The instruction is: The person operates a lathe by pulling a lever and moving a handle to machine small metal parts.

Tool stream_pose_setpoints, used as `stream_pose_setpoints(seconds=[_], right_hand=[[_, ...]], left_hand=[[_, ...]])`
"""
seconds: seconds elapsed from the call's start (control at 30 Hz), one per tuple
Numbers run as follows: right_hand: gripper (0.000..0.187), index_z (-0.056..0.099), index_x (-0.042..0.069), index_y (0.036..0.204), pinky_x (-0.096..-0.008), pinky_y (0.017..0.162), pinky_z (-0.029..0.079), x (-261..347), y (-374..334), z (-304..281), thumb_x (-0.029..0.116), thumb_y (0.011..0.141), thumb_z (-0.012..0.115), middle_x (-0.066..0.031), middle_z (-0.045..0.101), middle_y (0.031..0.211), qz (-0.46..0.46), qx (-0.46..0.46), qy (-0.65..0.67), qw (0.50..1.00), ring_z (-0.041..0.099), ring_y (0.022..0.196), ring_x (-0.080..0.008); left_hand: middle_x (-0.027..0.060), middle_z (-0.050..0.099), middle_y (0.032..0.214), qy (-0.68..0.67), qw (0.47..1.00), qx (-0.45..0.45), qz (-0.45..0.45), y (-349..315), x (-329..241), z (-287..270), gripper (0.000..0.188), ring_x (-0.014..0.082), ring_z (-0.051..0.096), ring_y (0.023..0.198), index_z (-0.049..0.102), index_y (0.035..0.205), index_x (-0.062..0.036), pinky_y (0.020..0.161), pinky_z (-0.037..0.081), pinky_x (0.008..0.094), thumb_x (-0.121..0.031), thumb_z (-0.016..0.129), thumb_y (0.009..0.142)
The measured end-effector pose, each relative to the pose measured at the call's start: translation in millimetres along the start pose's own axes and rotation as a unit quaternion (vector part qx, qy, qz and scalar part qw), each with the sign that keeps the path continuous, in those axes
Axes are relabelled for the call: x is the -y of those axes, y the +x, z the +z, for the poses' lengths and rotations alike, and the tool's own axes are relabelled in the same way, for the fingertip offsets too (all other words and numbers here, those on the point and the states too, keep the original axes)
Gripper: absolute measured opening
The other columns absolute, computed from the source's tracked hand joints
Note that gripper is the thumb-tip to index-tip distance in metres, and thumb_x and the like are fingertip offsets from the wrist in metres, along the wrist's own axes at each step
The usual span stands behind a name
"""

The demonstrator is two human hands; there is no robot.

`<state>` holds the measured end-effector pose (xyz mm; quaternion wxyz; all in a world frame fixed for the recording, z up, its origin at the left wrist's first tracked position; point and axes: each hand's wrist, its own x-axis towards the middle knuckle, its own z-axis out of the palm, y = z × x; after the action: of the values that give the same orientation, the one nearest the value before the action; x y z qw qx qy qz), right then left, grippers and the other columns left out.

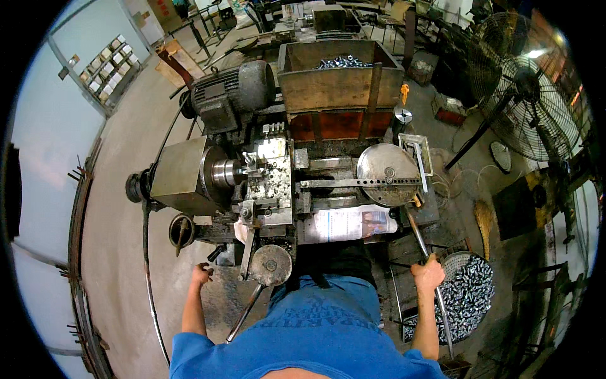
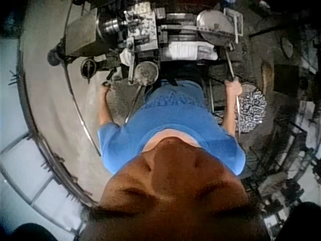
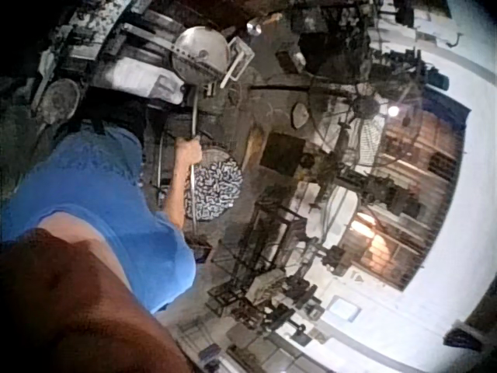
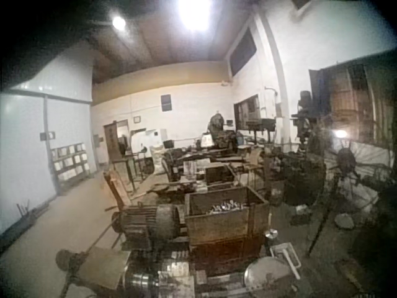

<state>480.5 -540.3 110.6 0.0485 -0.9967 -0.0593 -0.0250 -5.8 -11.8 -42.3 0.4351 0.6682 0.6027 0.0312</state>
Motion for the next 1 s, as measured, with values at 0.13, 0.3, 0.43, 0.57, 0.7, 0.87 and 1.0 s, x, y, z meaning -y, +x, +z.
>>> stream_pose_setpoints(seconds=[0.13, 0.3, 0.43, 0.57, 0.7, 0.87, 1.0], right_hand=[[0.033, 0.054, 0.0, 0.077, -0.0506, 0.06, 0.046, 0, -5, 4, 0.022, 0.053, 0.054, -0.0235, 0.059, 0.067, -0.003, -0.027, 0.016, 1.0, 0.058, 0.063, -0.0425], [0.035, 0.053, 0.002, 0.08, -0.0499, 0.061, 0.045, 8, -5, -11, 0.027, 0.057, 0.054, -0.0229, 0.06, 0.068, 0.007, 0.029, 0.012, 1.0, 0.058, 0.065, -0.0421], [0.035, 0.054, 0.006, 0.082, -0.0463, 0.06, 0.047, -22, 23, 12, 0.031, 0.059, 0.059, -0.0174, 0.061, 0.071, -0.034, -0.014, -0.041, 0.998, 0.06, 0.064, -0.037], [0.026, 0.056, 0.008, 0.08, -0.0431, 0.059, 0.047, -55, 114, 14, 0.026, 0.062, 0.061, -0.0138, 0.061, 0.073, -0.091, -0.056, -0.095, 0.99, 0.06, 0.067, -0.0327], [0.029, 0.064, 0.011, 0.093, -0.0439, 0.085, 0.041, -56, 211, 26, 0.022, 0.066, 0.063, -0.0135, 0.06, 0.091, -0.056, -0.113, -0.107, 0.986, 0.056, 0.093, -0.0277], [0.039, 0.059, 0.005, 0.103, -0.0441, 0.1, 0.029, -25, 247, 30, 0.019, 0.066, 0.061, -0.0157, 0.056, 0.107, -0.018, -0.102, -0.114, 0.988, 0.049, 0.106, -0.0293], [0.048, 0.052, -0.002, 0.107, -0.0428, 0.103, 0.026, -13, 223, 20, 0.014, 0.061, 0.054, -0.019, 0.054, 0.107, -0.063, -0.093, -0.072, 0.991, 0.045, 0.111, -0.0333]], left_hand=[[0.0177, 0.061, 0.07, -0.009, 0.999, 0.003, -0.042, -11, -5, -9, 0.041, 0.0222, 0.059, 0.05, 0.051, 0.111, 0.0097, 0.041, 0.05, 0.0344, 0.0, 0.063, 0.073], [0.0219, 0.062, 0.074, 0.026, 0.999, -0.014, -0.028, -13, -23, -11, 0.041, 0.0228, 0.059, 0.05, 0.051, 0.111, 0.0124, 0.041, 0.048, 0.0333, -0.001, 0.064, 0.074], [0.018, 0.064, 0.09, 0.244, 0.964, -0.09, 0.045, -1, -43, -5, 0.047, 0.0292, 0.064, 0.079, 0.055, 0.114, -0.0041, 0.068, 0.05, 0.0385, -0.025, 0.066, 0.073], [0.0144, 0.064, 0.095, 0.339, 0.93, -0.081, 0.113, 0, -59, 3, 0.046, 0.0308, 0.06, 0.089, 0.058, 0.11, -0.0094, 0.076, 0.049, 0.0396, -0.036, 0.064, 0.074], [0.0161, 0.064, 0.091, 0.397, 0.909, -0.075, 0.098, 17, -72, 26, 0.045, 0.0318, 0.062, 0.084, 0.059, 0.099, -0.0045, 0.071, 0.051, 0.0409, -0.042, 0.062, 0.074], [0.0172, 0.064, 0.087, 0.288, 0.932, -0.215, -0.034, 8, -65, 95, 0.035, 0.0328, 0.063, 0.082, 0.058, 0.09, -0.0032, 0.068, 0.051, 0.0411, -0.036, 0.058, 0.077], [0.018, 0.063, 0.092, 0.392, 0.917, -0.057, 0.047, 19, -46, 48, 0.036, 0.0344, 0.061, 0.085, 0.058, 0.094, -0.0043, 0.072, 0.049, 0.0439, -0.036, 0.059, 0.076]])
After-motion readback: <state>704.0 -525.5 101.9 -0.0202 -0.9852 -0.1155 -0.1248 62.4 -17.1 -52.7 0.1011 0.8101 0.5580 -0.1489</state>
